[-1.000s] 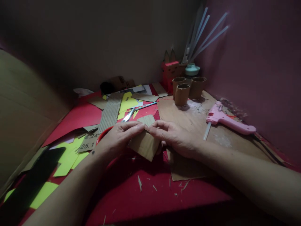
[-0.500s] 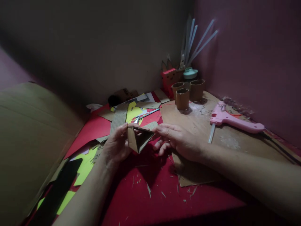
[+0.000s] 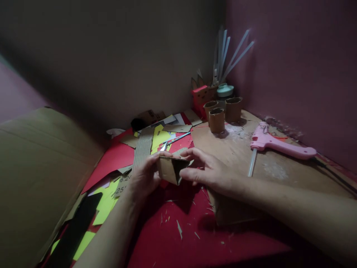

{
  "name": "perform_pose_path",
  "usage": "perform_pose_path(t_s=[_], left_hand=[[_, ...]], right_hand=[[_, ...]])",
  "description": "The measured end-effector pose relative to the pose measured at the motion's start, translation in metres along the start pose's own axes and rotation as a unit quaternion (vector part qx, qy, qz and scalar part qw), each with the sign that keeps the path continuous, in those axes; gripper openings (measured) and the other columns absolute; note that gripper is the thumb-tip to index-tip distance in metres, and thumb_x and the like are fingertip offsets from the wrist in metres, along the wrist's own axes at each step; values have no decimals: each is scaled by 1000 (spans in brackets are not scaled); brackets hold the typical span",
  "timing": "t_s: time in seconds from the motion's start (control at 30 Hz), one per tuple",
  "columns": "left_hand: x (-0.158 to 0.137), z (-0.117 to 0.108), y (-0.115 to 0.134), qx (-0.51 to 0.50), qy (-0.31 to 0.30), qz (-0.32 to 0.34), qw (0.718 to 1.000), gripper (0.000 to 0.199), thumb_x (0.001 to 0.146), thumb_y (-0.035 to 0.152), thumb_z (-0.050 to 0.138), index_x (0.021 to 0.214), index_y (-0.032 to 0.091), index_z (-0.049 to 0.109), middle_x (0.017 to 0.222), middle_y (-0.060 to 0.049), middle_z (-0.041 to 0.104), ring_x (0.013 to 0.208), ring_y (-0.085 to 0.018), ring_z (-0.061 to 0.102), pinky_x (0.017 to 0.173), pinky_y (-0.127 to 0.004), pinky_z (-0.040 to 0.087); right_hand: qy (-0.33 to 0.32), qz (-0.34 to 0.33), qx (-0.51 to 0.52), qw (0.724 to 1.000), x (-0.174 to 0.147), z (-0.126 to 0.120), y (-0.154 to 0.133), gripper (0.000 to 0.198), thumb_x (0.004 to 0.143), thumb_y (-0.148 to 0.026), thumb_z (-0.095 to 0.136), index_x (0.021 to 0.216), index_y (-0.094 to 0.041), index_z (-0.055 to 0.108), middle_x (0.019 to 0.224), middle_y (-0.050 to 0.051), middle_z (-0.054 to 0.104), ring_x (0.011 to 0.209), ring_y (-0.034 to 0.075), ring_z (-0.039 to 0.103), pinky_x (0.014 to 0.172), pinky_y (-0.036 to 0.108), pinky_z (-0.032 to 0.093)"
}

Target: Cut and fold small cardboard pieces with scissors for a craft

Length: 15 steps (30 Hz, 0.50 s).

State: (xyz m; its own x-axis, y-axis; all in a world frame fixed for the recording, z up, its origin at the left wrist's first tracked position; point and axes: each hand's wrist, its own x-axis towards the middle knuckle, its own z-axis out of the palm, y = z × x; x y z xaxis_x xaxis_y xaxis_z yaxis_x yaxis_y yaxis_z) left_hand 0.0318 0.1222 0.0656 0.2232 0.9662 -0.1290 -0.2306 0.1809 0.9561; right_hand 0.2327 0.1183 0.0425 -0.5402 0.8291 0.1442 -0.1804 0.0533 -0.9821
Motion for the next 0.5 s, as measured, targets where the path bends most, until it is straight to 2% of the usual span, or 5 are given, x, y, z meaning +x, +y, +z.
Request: perform_pose_path(t_s=[0.1,0.2,0.27,0.33,0.5], left_hand=[[-2,8,-3,51,-19,15,998,21,79,33,62,86,18,73,94,-7,74,85,-24,67,76,-31,52],[-2,12,-5,78,-30,24,996,20,80,33,61,86,19,75,84,-4,74,57,-15,61,63,-26,49],[-2,13,-7,78,-32,16,996,19,82,32,60,88,20,74,81,-3,73,47,-11,54,57,-24,47],[-2,11,-9,71,-29,7,997,19,84,31,60,90,20,74,81,-3,73,48,-11,54,55,-23,46],[-1,9,-11,34,-27,-9,999,17,82,29,62,88,19,74,71,-1,70,53,-11,58,54,-20,48]], right_hand=[[17,-60,-118,991,-4,3,-4,55,73,-38,76,119,-20,52,111,8,63,101,24,60,86,41,49],[23,-87,-170,981,-4,4,-5,51,74,-27,74,120,-20,53,113,9,63,106,25,58,92,43,46],[16,-96,-161,982,-3,4,-4,44,77,-23,70,118,-21,55,113,8,64,104,23,59,92,42,46],[7,-97,-135,986,-1,3,-1,39,79,-23,67,117,-22,57,112,7,65,104,22,60,93,41,46],[20,-41,-79,996,1,2,2,39,76,-20,67,114,-20,60,103,7,66,95,23,62,84,39,50]])
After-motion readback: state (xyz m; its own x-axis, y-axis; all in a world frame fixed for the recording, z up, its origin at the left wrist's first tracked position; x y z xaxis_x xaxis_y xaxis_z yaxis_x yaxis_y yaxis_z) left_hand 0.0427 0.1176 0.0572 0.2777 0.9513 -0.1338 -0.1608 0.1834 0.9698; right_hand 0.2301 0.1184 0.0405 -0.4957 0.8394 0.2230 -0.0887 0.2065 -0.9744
